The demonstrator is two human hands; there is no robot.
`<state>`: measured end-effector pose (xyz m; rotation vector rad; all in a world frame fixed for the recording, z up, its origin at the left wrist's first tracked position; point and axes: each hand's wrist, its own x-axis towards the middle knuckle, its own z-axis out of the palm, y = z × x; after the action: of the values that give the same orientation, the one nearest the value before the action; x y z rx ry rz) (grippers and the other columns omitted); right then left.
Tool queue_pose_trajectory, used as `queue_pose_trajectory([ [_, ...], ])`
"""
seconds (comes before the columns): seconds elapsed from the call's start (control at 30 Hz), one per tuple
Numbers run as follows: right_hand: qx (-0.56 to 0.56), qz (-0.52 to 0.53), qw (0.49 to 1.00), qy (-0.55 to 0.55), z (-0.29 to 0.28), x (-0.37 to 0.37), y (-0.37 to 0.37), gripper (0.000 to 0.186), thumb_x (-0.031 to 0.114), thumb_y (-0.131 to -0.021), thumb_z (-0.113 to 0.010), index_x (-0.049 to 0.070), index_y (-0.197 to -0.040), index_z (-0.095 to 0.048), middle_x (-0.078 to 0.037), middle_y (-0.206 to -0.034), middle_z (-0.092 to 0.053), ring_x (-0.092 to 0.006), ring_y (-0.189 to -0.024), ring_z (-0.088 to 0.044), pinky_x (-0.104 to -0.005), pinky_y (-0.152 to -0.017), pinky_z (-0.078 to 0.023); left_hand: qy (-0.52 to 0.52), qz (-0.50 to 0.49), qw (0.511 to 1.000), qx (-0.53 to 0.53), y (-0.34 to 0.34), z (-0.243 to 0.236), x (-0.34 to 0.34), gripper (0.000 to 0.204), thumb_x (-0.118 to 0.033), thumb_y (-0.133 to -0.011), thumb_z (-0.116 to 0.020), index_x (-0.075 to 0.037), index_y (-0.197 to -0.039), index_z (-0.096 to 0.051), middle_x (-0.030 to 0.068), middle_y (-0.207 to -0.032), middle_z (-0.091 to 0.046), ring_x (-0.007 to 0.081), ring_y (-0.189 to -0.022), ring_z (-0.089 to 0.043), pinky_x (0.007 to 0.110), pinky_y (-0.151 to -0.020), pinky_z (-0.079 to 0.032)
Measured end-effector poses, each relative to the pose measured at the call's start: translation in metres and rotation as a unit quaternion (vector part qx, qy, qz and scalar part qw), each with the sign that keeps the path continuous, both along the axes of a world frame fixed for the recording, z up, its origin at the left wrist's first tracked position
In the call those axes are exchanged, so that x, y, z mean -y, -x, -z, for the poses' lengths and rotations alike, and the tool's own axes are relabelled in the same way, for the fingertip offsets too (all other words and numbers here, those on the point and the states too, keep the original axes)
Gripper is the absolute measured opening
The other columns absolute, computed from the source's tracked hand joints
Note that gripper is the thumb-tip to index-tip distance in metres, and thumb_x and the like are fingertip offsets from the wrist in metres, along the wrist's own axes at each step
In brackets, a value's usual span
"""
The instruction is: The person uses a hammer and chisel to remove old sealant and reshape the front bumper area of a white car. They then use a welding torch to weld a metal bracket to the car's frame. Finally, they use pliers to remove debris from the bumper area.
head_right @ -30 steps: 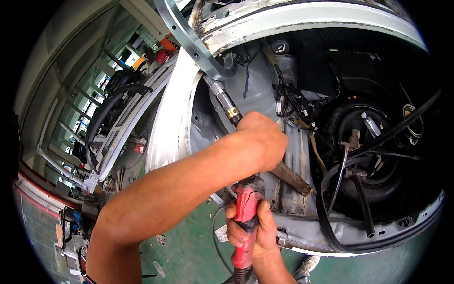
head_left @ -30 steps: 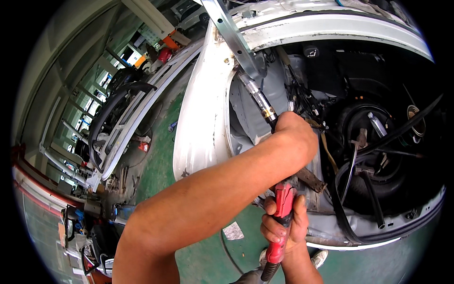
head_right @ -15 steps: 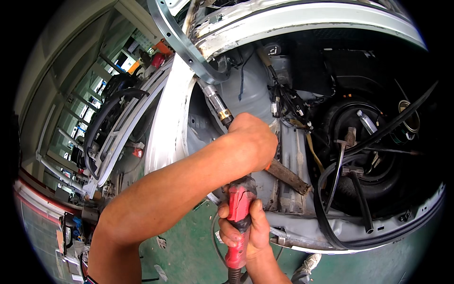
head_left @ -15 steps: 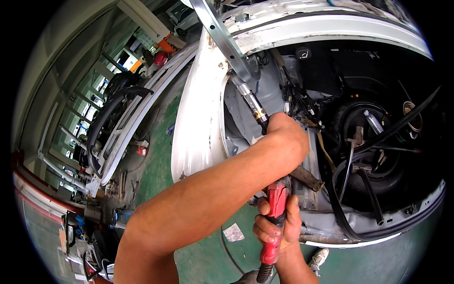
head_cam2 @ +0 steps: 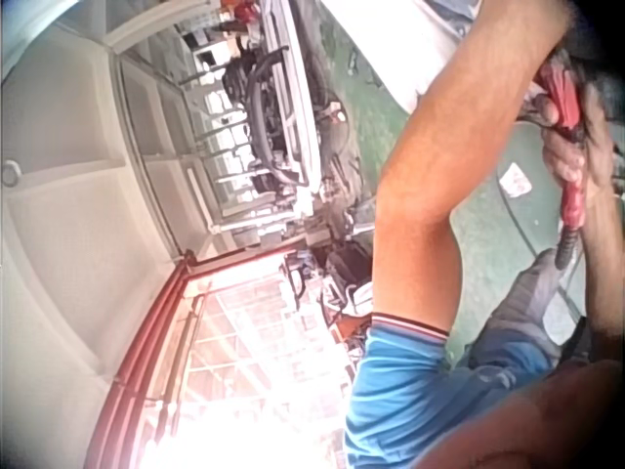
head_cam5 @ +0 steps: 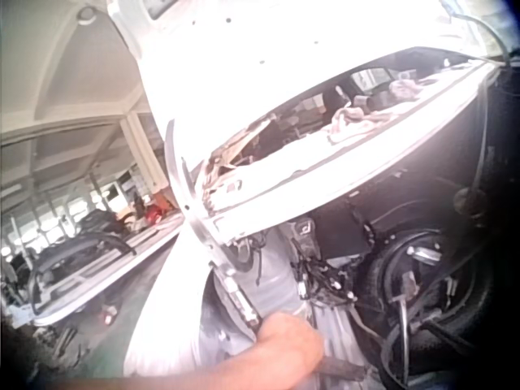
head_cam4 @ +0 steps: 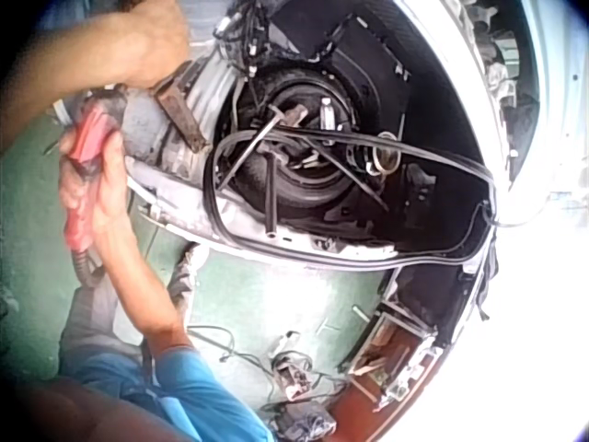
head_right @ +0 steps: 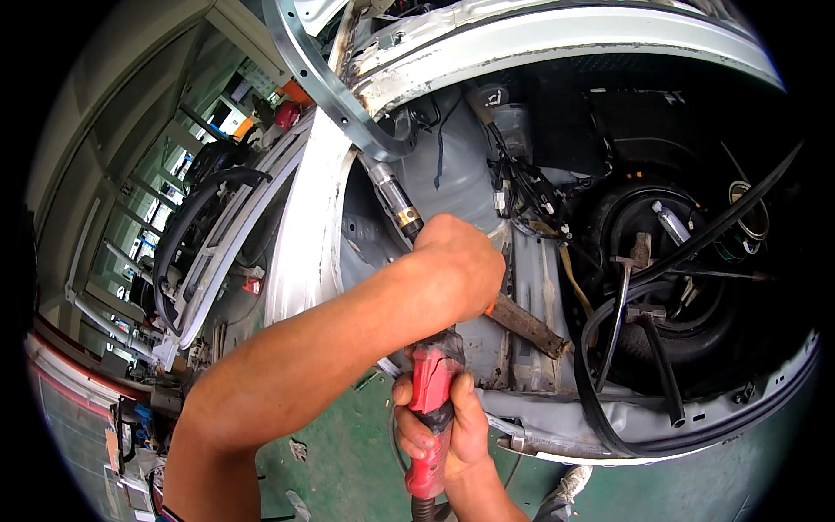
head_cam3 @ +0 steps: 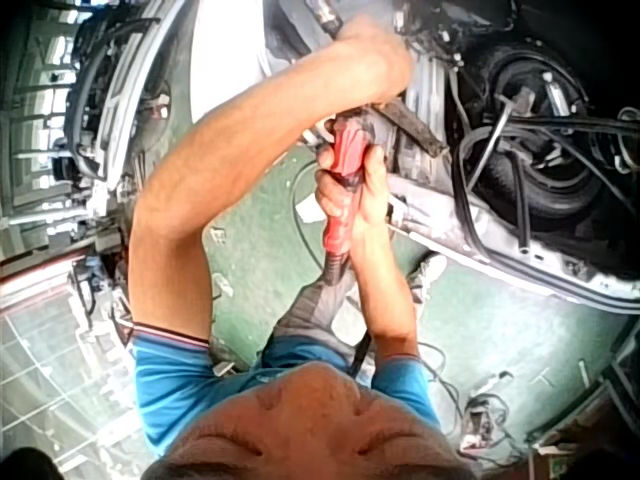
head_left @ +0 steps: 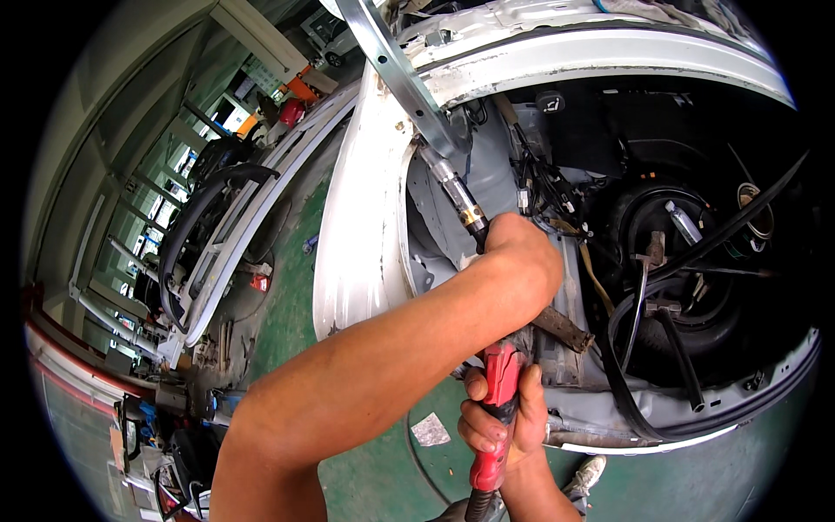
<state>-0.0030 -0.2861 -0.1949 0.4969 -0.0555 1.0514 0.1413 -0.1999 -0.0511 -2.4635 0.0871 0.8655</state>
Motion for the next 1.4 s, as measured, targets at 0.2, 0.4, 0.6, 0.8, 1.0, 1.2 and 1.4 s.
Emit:
queue_pose_trajectory([
  [0.2,-0.002,0.006,1.0,0.009,-0.007,0.003,0.007,0.071,0.058,-0.102,-0.049,0.005,-0.148,-0.037,-0.019,-0.115,-0.064,-0.0143,-0.056,-0.051,-0.03,-0.048,-0.047,0.06,0.012,0.996,0.061,0.013,0.003,-0.008,0.021,-0.029,-0.088,-0.066,-0.014,-0.089,-0.08,0.0071,-0.088,-0.077,0.0264,-0.087,-0.074,0.04,-0.071,-0.057],
  [0.4,0.012,0.013,0.998,0.06,-0.031,0.013,0.018,0.071,0.061,-0.1,-0.05,0.005,-0.144,-0.041,-0.018,-0.115,-0.065,-0.0147,-0.058,-0.052,-0.0302,-0.049,-0.047,0.202,0.146,0.95,0.189,0.049,-0.02,-0.025,0.045,-0.045,-0.092,-0.063,-0.007,-0.07,-0.074,0.0109,-0.061,-0.066,0.03,-0.063,-0.065,0.042,-0.073,-0.047],
  [0.6,-0.029,0.029,0.998,0.051,-0.051,0.008,0.038,0.07,0.06,-0.101,-0.049,0.005,-0.144,-0.042,-0.018,-0.116,-0.064,-0.0147,-0.059,-0.052,-0.0304,-0.049,-0.047,0.244,0.213,0.917,0.234,0.064,-0.026,-0.041,0.051,-0.046,-0.09,-0.064,-0.007,-0.058,-0.068,0.0122,-0.05,-0.058,0.0325,-0.047,-0.055,0.042,-0.069,-0.042],
  [0.8,-0.051,0.038,0.997,0.046,-0.055,0.002,0.044,0.067,0.059,-0.103,-0.046,0.008,-0.145,-0.042,-0.017,-0.117,-0.064,-0.0141,-0.06,-0.051,-0.0296,-0.05,-0.046,0.235,0.216,0.924,0.212,0.061,-0.022,-0.04,0.048,-0.041,-0.088,-0.066,-0.007,-0.054,-0.066,0.0125,-0.048,-0.056,0.033,-0.045,-0.055,0.042,-0.068,-0.043],
  [1.0,-0.048,0.035,0.997,0.053,-0.057,0.0,0.042,0.067,0.059,-0.103,-0.047,0.008,-0.146,-0.042,-0.018,-0.118,-0.064,-0.0151,-0.061,-0.052,-0.0299,-0.051,-0.047,0.23,0.207,0.925,0.219,0.059,-0.021,-0.042,0.043,-0.037,-0.084,-0.067,-0.007,-0.052,-0.065,0.0142,-0.048,-0.056,0.0334,-0.045,-0.055,0.041,-0.067,-0.043],
  [1.2,-0.035,0.049,0.997,0.044,-0.062,-0.006,0.042,0.067,0.056,-0.103,-0.047,0.007,-0.148,-0.039,-0.019,-0.117,-0.065,-0.0163,-0.06,-0.054,-0.0309,-0.051,-0.048,0.228,0.204,0.924,0.231,0.059,-0.03,-0.043,0.039,-0.033,-0.078,-0.068,-0.006,-0.05,-0.064,0.0152,-0.047,-0.055,0.0338,-0.044,-0.053,0.041,-0.067,-0.043],
  [1.4,-0.039,0.05,0.997,0.053,-0.065,-0.008,0.045,0.069,0.056,-0.103,-0.049,0.007,-0.149,-0.035,-0.018,-0.116,-0.064,-0.0156,-0.058,-0.053,-0.0308,-0.05,-0.048,0.233,0.199,0.924,0.228,0.06,-0.031,-0.043,0.038,-0.033,-0.078,-0.068,-0.006,-0.051,-0.065,0.0155,-0.047,-0.055,0.0334,-0.045,-0.054,0.04,-0.067,-0.043],
])
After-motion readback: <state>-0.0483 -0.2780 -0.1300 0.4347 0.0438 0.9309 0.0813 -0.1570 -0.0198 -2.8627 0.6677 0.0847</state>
